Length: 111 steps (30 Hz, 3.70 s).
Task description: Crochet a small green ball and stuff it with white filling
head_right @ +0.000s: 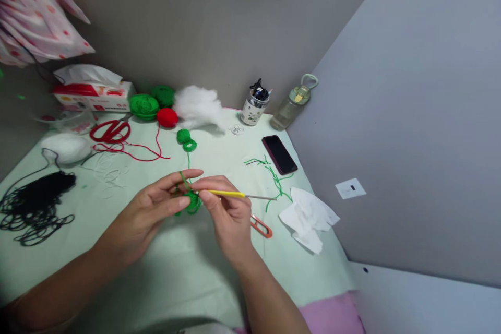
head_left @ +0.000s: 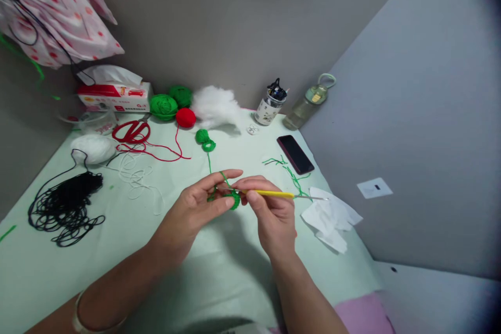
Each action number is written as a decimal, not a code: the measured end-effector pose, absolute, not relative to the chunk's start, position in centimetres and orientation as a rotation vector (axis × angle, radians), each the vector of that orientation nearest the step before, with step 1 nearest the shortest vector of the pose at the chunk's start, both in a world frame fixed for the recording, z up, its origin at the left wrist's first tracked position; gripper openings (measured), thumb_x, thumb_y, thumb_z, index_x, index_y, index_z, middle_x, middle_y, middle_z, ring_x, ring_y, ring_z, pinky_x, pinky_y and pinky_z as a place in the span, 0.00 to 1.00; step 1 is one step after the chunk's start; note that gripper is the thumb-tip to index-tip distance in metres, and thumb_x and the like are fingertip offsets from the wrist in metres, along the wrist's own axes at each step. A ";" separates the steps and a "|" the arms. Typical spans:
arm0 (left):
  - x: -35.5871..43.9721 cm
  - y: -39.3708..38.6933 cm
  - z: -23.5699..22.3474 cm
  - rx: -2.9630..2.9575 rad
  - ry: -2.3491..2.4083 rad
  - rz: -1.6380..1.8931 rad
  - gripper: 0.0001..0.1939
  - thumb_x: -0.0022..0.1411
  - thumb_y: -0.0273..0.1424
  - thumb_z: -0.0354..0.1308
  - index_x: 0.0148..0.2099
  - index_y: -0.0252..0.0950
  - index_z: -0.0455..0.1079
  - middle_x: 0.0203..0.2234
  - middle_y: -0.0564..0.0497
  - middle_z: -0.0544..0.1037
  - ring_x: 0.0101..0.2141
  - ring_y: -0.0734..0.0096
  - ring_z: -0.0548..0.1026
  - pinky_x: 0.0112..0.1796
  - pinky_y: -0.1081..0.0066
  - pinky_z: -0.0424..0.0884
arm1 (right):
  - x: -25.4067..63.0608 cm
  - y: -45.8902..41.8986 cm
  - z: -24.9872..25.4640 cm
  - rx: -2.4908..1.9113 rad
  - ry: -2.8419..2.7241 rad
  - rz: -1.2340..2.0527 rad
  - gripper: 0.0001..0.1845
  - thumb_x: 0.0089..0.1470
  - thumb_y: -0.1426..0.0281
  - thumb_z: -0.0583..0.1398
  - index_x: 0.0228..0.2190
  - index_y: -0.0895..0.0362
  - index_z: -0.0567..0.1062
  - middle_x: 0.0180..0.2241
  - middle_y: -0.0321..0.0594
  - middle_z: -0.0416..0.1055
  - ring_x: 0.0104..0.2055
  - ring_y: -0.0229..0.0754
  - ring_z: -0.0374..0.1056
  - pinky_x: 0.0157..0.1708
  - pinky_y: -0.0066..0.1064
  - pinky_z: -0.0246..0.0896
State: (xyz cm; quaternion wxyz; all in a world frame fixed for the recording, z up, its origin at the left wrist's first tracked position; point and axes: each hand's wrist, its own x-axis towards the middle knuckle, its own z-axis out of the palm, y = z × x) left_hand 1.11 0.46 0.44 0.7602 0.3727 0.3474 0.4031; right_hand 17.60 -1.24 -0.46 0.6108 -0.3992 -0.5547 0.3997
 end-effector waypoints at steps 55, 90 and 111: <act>1.3 0.3 0.0 0.853 0.755 0.891 0.16 0.64 0.35 0.65 0.55 0.48 0.78 0.40 0.53 0.79 0.44 0.68 0.73 0.48 0.69 0.64 | 17.5 -1.4 -0.7 -0.927 -1.191 0.950 0.09 0.65 0.69 0.61 0.40 0.50 0.83 0.37 0.38 0.79 0.35 0.37 0.71 0.34 0.31 0.67; 1.4 0.3 -0.1 0.791 0.767 0.940 0.20 0.60 0.34 0.70 0.56 0.47 0.78 0.36 0.54 0.77 0.39 0.73 0.72 0.41 0.74 0.66 | 17.1 -2.1 -1.0 -0.982 -1.470 0.577 0.16 0.64 0.77 0.59 0.46 0.47 0.80 0.41 0.39 0.80 0.42 0.42 0.75 0.39 0.37 0.73; 1.2 0.4 -0.1 0.852 0.730 0.890 0.17 0.63 0.33 0.66 0.54 0.47 0.78 0.42 0.52 0.81 0.46 0.66 0.75 0.51 0.68 0.66 | 17.7 -1.1 -1.1 -0.966 -1.131 0.954 0.09 0.64 0.64 0.61 0.38 0.53 0.81 0.34 0.40 0.79 0.32 0.38 0.72 0.32 0.32 0.68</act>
